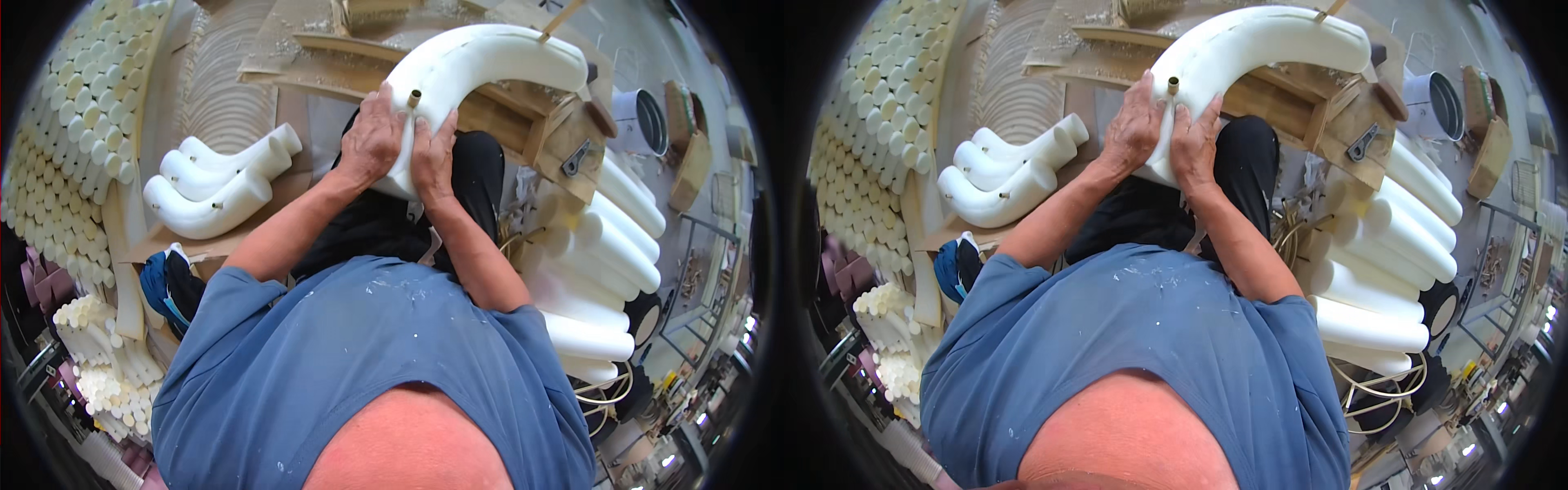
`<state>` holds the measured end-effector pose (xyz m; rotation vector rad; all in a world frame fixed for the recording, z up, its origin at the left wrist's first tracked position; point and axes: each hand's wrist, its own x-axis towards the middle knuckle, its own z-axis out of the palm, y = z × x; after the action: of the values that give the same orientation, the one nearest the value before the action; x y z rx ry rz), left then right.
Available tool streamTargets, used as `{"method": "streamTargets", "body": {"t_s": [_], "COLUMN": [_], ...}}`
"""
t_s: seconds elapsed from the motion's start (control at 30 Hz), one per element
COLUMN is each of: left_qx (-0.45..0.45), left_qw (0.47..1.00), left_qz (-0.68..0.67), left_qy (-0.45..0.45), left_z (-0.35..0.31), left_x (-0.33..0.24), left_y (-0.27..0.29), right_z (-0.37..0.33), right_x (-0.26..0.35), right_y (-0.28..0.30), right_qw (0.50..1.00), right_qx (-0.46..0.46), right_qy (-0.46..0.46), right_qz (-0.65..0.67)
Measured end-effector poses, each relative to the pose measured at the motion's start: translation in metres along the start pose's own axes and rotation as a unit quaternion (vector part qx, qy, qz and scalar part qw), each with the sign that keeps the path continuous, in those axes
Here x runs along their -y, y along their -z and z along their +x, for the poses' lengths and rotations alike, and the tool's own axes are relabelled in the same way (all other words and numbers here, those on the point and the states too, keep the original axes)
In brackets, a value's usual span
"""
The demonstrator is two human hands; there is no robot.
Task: The recorder trims, shapes, and assembles curved foam components using a wooden jig, a knife, a mallet, and a spray adhesive gun.
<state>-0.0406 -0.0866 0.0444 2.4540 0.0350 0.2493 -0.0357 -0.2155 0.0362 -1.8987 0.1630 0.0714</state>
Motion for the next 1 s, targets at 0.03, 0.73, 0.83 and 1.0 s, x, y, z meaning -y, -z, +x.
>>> {"method": "streamTargets", "body": {"t_s": [0.03, 0.73, 0.83, 1.0], "left_qx": [0.016, 0.181, 0.206, 0.147], "left_qw": [0.999, 0.868, 0.869, 0.953], "left_qz": [-0.044, -0.436, -0.428, -0.252], "left_qy": [0.023, 0.153, 0.142, 0.077], "left_z": [-0.003, 0.135, 0.135, 0.13], "left_x": [0.004, 0.029, 0.005, 0.022], "left_y": [0.004, -0.03, -0.026, -0.055], "right_z": [-0.001, 0.018, 0.09, 0.123], "right_x": [0.003, -0.02, -0.009, -0.005], "right_y": [0.004, 0.114, 0.101, 0.019], "right_qw": [1.0, 0.998, 0.995, 0.991], "right_qx": [0.023, 0.025, -0.078, -0.06], "right_qy": [-0.02, 0.015, 0.061, -0.113], "right_qz": [0.009, 0.058, 0.007, 0.037]}}
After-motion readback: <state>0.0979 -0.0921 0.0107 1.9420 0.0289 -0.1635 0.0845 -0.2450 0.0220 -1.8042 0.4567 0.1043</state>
